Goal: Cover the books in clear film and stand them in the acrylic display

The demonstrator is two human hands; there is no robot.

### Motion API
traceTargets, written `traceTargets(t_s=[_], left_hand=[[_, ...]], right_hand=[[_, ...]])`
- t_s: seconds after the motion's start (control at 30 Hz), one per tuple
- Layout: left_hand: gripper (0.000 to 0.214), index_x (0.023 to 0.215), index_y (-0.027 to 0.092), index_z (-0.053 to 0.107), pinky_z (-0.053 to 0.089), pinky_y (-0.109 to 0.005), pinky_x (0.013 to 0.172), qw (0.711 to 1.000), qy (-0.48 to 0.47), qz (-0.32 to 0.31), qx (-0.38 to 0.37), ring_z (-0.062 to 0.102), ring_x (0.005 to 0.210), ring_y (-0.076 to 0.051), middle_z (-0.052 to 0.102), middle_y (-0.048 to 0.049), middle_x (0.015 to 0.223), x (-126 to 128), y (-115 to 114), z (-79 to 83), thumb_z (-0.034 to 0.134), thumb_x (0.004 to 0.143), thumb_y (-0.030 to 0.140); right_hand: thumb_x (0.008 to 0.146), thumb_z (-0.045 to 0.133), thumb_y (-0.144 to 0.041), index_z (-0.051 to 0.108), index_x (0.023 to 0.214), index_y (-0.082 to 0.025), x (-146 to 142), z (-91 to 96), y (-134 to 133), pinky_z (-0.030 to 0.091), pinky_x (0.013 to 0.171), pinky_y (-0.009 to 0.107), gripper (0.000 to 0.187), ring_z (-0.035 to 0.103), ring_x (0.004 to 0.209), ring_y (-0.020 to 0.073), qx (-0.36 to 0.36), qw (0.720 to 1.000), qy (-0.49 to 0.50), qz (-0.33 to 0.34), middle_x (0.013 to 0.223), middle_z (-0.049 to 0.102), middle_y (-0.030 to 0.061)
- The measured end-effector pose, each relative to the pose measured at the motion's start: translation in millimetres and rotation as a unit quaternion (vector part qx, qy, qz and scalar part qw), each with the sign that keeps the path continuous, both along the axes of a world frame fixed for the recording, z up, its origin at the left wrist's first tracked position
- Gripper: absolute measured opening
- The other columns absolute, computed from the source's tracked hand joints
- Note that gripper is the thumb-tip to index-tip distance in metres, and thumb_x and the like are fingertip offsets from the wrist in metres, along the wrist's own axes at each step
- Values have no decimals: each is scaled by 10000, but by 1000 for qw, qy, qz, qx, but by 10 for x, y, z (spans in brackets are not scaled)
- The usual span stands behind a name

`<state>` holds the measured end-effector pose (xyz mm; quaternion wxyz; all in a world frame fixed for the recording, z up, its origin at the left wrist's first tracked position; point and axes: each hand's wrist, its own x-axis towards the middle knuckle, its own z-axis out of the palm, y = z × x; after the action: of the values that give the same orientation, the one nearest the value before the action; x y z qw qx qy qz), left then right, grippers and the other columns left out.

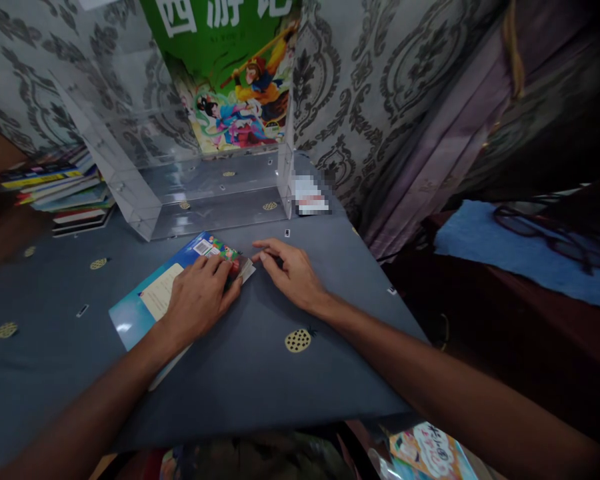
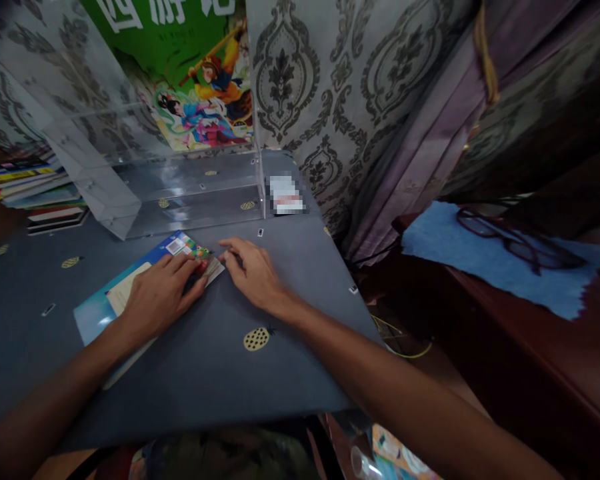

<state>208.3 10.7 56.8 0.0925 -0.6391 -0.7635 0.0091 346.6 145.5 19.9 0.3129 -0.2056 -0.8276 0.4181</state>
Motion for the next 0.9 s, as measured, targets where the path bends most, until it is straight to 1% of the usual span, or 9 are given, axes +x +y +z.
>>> traceTargets(t_s=[0.1, 0.33, 0.43, 0.6, 0.7, 0.8, 0.9], left_hand=[[356, 1073, 175, 652, 500, -394, 838, 1000, 10, -3, -2, 602, 1036, -280, 688, -111, 1124, -2, -3, 4, 383, 1024, 402], [351, 1096, 180, 646, 502, -378, 846, 1000, 18, 7, -19, 609, 1051, -271, 689, -98, 1139, 20, 0, 36, 394, 1026, 414], [352, 1089, 178, 648, 503, -379, 841, 1000, 17, 7, -20, 609, 1049, -272, 689, -99, 1123, 20, 1, 33, 396, 1026, 415], [346, 1089, 166, 651, 509, -387, 829, 1000, 18, -10, 0, 616, 1028, -275, 690, -107, 1093, -1, -5, 5, 418, 1021, 413], [337, 1073, 167, 650, 511, -379, 815, 999, 29, -15, 7, 623, 1012, -270, 694, -99, 1067, -8, -8, -7, 420, 1021, 408], [327, 1056, 172, 647, 512, -369, 803, 999, 37, -15, 9, 628, 1005, -265, 700, -90, 1055, -6, -7, -13, 427, 1020, 410], [325, 1057, 174, 645, 516, -371, 792, 999, 38, -16, 16, 629, 1003, -265, 704, -89, 1058, -4, -6, -13, 425, 1020, 410]], right_hand=[[945, 492, -151, 666, 1179, -209, 3, 1, -7, 491, 787, 318, 297, 673, 867, 175, 11, 1000, -5, 6, 970, 766, 43], [951, 512, -175, 675, 1175, -202, 5, -25, 7, 483, 767, 308, 278, 650, 831, 169, 24, 999, -37, -2, 973, 751, 51], [952, 515, -175, 675, 1175, -196, 1, -40, 14, 487, 790, 319, 275, 657, 844, 176, 33, 998, -49, -3, 969, 750, 57], [950, 510, -160, 671, 1165, -196, 0, -46, 13, 493, 858, 351, 270, 680, 918, 197, 55, 997, -50, -4, 966, 752, 60], [953, 494, -151, 659, 1174, -178, 13, -20, -2, 496, 837, 338, 276, 678, 918, 194, 60, 998, -22, -8, 975, 759, 64], [960, 480, -150, 645, 1199, -184, 28, 7, -18, 497, 795, 312, 293, 672, 897, 178, 50, 999, 10, -5, 971, 766, 48], [951, 482, -149, 644, 1204, -194, 33, 9, -22, 490, 742, 299, 304, 660, 817, 163, 48, 999, 3, 3, 969, 767, 43]])
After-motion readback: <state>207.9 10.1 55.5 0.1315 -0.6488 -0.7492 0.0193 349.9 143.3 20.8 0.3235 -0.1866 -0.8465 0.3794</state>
